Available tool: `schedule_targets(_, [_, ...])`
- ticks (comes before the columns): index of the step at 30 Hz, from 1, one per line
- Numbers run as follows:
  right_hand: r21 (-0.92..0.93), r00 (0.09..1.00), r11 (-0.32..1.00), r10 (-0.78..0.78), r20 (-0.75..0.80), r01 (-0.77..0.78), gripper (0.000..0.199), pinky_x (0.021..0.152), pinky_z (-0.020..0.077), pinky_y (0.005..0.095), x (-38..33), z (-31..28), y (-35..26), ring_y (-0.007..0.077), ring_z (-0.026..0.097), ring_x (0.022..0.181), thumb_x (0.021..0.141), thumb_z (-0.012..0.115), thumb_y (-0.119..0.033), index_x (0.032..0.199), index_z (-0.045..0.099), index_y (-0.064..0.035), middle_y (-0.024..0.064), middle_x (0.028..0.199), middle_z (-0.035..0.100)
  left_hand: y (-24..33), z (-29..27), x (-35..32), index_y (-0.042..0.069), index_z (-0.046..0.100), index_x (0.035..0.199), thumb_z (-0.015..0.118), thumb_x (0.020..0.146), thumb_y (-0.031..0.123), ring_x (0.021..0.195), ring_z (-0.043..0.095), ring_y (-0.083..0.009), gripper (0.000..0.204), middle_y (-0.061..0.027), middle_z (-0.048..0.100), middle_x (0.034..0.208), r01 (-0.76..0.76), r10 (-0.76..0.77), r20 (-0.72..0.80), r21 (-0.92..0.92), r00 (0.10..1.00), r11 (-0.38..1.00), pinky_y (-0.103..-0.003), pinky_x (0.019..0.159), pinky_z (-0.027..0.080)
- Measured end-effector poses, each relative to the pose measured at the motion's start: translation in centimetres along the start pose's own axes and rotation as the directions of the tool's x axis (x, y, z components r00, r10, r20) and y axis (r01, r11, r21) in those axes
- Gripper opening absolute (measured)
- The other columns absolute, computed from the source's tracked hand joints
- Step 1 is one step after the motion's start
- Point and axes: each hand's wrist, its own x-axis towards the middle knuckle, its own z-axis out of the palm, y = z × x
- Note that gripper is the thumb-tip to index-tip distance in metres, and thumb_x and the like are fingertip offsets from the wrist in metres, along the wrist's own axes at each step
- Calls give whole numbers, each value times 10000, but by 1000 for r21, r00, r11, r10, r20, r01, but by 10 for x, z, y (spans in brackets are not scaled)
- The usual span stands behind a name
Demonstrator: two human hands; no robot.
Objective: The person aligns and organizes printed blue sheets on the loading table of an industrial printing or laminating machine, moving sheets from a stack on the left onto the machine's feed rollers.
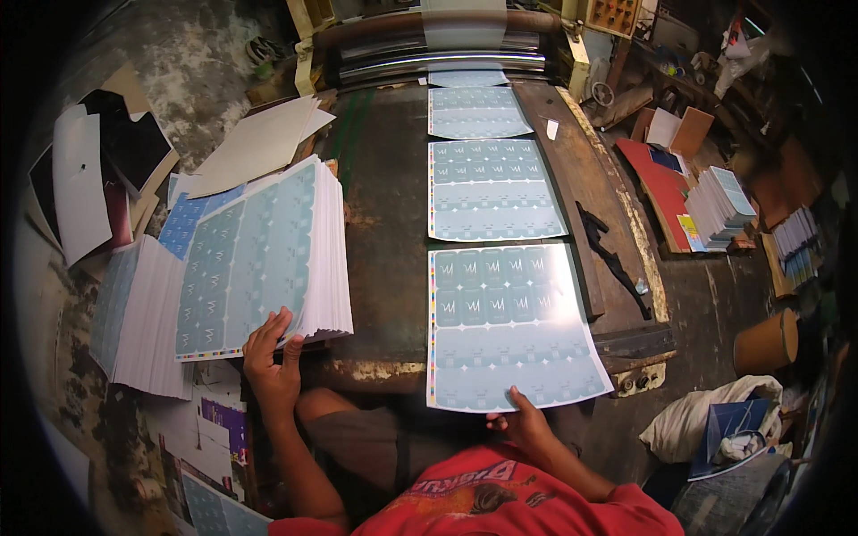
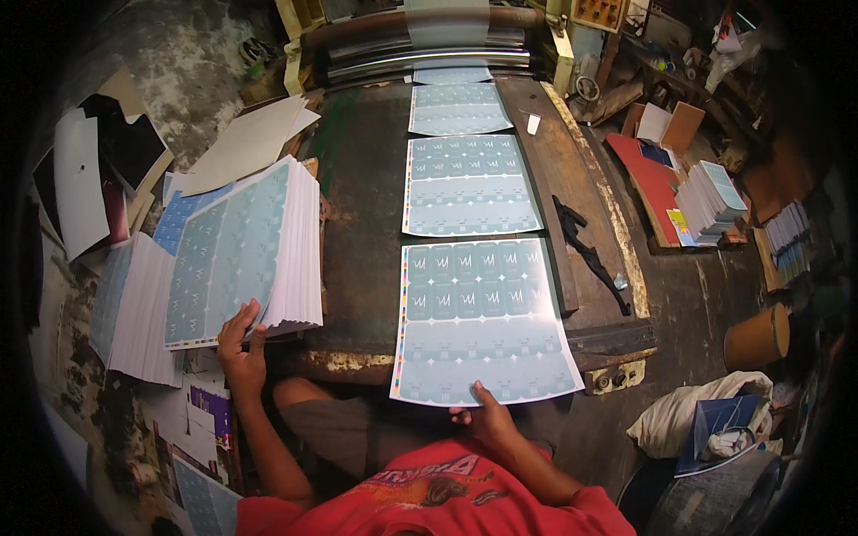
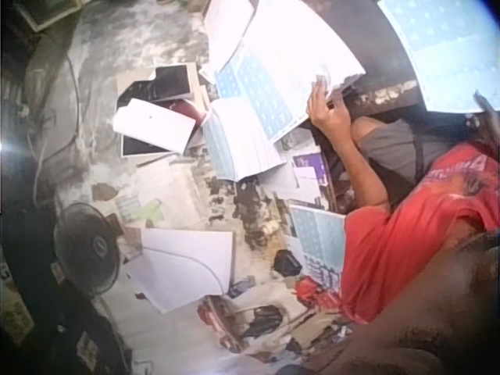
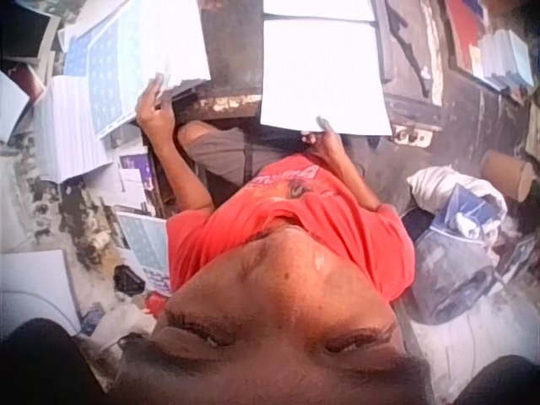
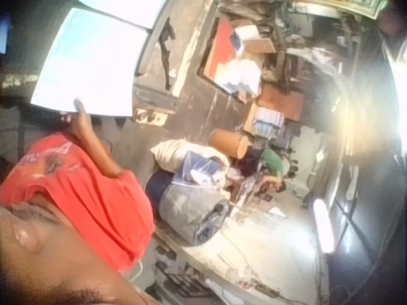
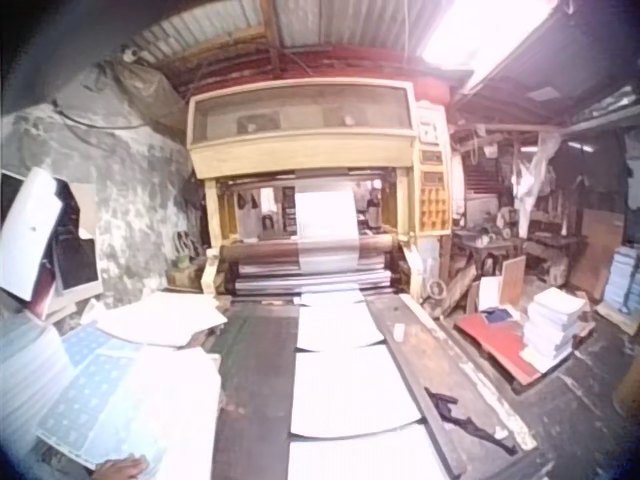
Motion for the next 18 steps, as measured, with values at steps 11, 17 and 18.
schedule_targets(11, [32,990,990,-135,-35,136,520,778,523,415,52,16,-36,170,578,643,1000,453,-473,1216,458,1,200,929,663,9,3,1,45,700,1117,544,999,306,1097,626,-276,327,-133,707,1081,126,-131,-66,-84,989,989,-357,967,426])
schedule_targets(17, [96,986,982,-167,12,165,508,754,516,413,81,4,-36,180,605,756,968,474,-525,1214,488,-80,123,1079,657,-5,4,9,1,696,987,530,1013,269,918,632,-226,316,-135,691,932,326,-502,-155,-594,851,735,-310,832,460])
schedule_targets(18, [103,985,980,-174,19,171,500,749,517,408,84,6,-36,179,609,777,967,478,-522,1217,497,-89,113,1095,654,-3,0,6,3,692,961,539,1007,263,913,637,-232,305,-135,693,936,354,-490,-132,-536,862,767,-313,827,462])
